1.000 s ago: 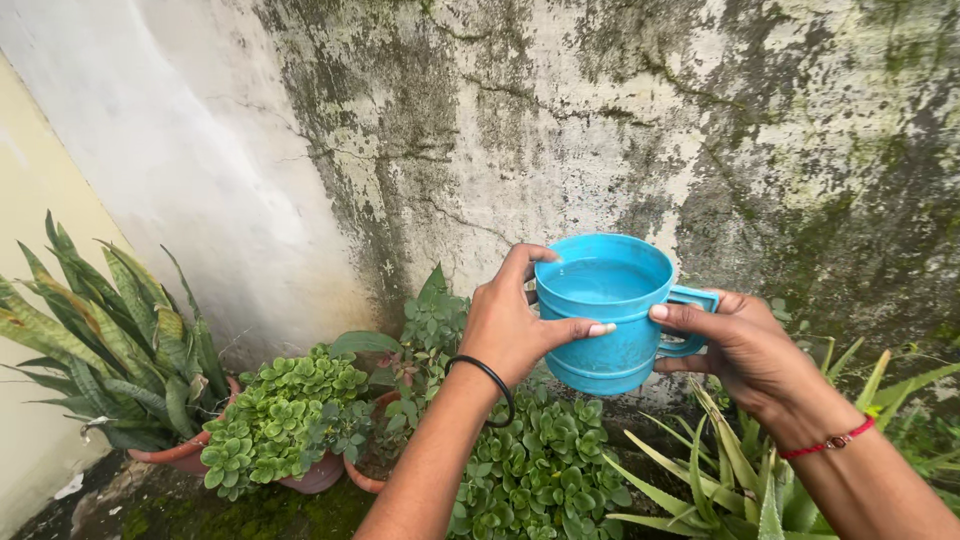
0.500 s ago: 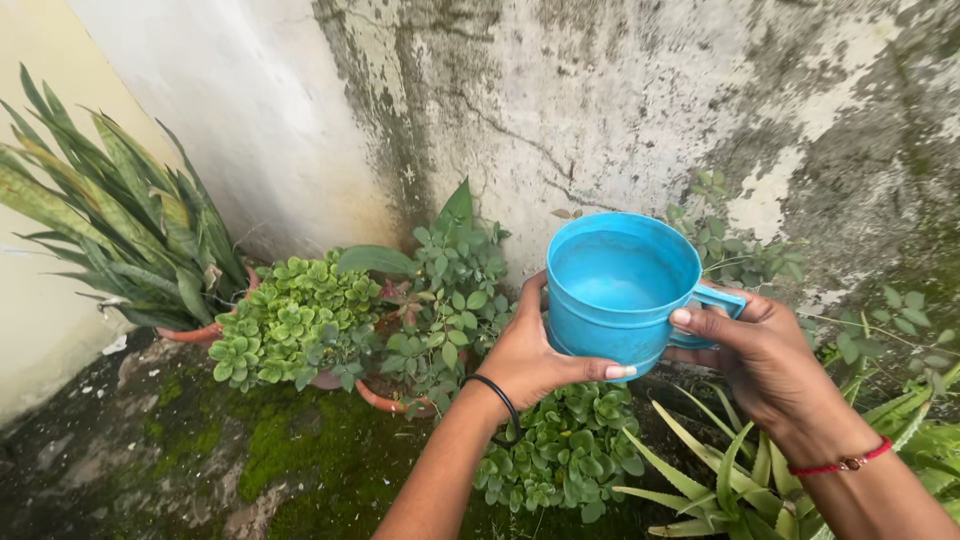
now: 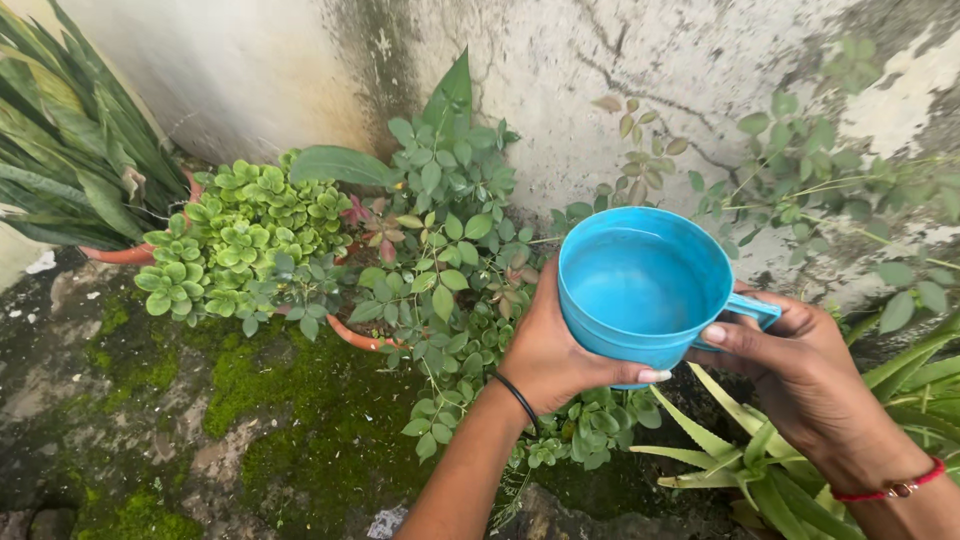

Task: The person waters several potted plants by hand using a blue plastic mug filled from a bucket of water.

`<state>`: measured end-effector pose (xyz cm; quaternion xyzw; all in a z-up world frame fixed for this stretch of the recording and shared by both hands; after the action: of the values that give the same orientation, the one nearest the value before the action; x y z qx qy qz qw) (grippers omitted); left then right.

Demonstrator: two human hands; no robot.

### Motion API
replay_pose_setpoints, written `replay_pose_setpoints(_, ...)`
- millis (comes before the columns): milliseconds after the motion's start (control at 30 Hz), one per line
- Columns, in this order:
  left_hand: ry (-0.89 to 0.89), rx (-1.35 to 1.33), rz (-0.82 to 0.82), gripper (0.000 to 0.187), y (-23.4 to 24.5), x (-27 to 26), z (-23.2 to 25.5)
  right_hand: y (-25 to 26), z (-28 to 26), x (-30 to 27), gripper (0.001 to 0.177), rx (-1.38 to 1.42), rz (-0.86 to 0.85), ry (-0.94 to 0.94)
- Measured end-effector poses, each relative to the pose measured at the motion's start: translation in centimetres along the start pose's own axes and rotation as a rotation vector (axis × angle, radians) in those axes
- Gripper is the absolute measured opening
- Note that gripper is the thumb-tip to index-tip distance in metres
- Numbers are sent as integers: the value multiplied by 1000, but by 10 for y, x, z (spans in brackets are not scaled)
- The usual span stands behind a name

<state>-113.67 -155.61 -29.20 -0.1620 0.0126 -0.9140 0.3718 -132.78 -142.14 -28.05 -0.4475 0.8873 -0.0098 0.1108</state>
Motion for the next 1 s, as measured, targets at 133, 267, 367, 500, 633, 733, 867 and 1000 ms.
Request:
replay_pose_setpoints(133,18,30,17,118,5,-10,-29,3,25,1,37,-17,5,-21)
replay_pose_setpoints(267,129,1,57,116,9,-28,-59,4,49,5,38,-48,17,-57)
replay_pose_setpoints(367,162,1,90,114,11,-39,-81,3,68,7,39,-50,19,-96)
replay_pose_setpoints(500,233,-67,109,114,13,-53,-108,6,98,10,37,-68,72,-182)
replay_pose_setpoints(633,253,-72,110,114,16,-63,-130,10,121,14,36,-60,49,-195)
replay_pose_setpoints(733,265,-99,125,117,14,-66,-144,12,129,19,37,-89,36,-219)
replay_pose_setpoints(867,292,-166,150,119,8,-70,-162,17,136,26,35,-137,34,-247)
replay_pose_setpoints(1000,320,-187,171,117,1,-67,-178,22,139,33,32,-179,21,-251)
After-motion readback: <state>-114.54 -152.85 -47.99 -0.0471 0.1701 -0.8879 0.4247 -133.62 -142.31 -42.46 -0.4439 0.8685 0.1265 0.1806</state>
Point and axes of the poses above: each hand's wrist, its own x-axis towards the middle knuckle, its own y-axis out of the back of the hand, z = x × y, the point moved 3 cm from there along x, towards the middle knuckle, and after that the axes turned 2 degrees about z, right-handed, at the moved point
